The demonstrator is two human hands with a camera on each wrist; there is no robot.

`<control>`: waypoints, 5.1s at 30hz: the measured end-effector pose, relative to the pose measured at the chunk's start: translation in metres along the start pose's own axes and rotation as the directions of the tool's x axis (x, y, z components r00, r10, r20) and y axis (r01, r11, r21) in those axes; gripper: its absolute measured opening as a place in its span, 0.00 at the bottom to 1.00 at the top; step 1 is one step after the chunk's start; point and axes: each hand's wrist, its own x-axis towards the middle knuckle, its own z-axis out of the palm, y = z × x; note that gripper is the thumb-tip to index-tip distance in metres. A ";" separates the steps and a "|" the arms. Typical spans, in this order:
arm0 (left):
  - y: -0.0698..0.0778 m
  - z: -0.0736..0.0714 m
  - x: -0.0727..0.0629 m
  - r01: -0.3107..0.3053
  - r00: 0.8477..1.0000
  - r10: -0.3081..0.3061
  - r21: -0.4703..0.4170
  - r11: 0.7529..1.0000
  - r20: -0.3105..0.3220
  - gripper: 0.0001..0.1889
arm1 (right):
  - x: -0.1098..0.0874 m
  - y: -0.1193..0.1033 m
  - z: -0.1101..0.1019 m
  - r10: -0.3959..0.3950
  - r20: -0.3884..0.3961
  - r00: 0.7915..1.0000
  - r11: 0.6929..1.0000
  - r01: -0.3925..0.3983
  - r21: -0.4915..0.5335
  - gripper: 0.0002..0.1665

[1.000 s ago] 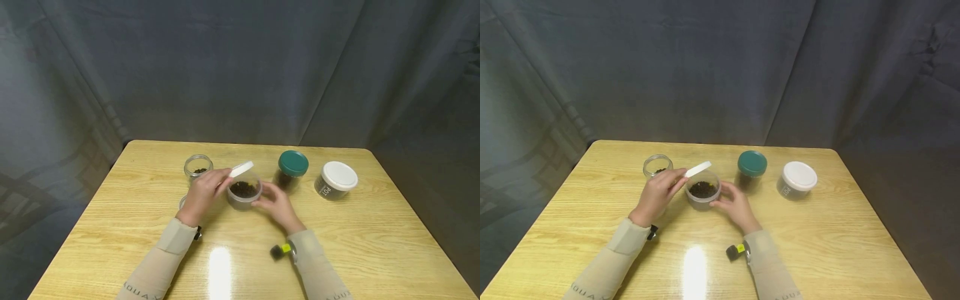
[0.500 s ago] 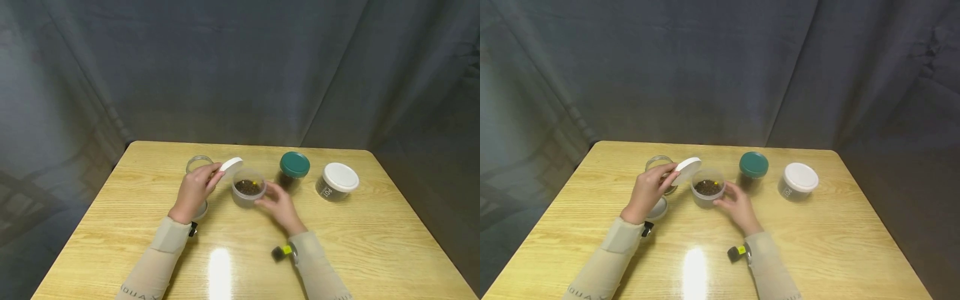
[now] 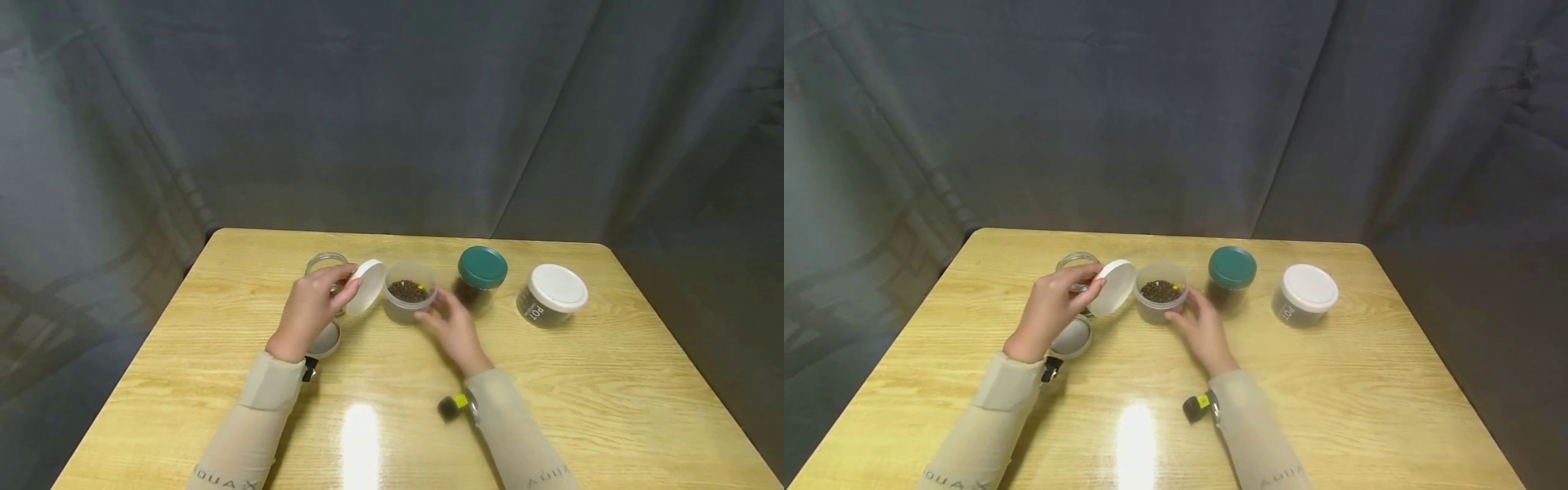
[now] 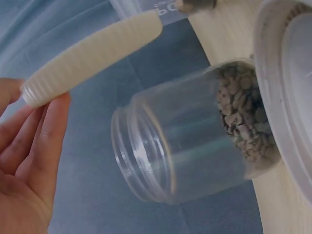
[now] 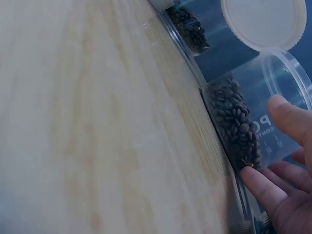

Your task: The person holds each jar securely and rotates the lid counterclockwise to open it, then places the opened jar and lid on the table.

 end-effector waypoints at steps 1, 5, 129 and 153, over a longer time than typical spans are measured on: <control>0.000 -0.001 0.000 0.008 1.000 -0.008 -0.006 1.000 0.009 0.11 | 0.001 -0.001 0.001 0.001 -0.002 1.000 1.000 -0.001 -0.007 0.44; -0.001 -0.004 0.002 0.056 0.997 -0.052 -0.055 0.997 0.064 0.09 | 0.007 -0.003 0.002 0.016 -0.009 1.000 0.999 -0.016 -0.039 0.45; 0.084 0.080 -0.007 0.130 0.889 -0.055 -0.134 0.982 0.456 0.15 | -0.021 0.004 -0.092 -0.005 -0.274 0.962 0.993 0.038 0.115 0.20; 0.096 0.173 0.041 0.575 0.802 -0.390 -0.412 0.707 0.452 0.43 | -0.003 0.013 -0.087 0.110 -0.216 0.970 0.965 -0.053 0.257 0.34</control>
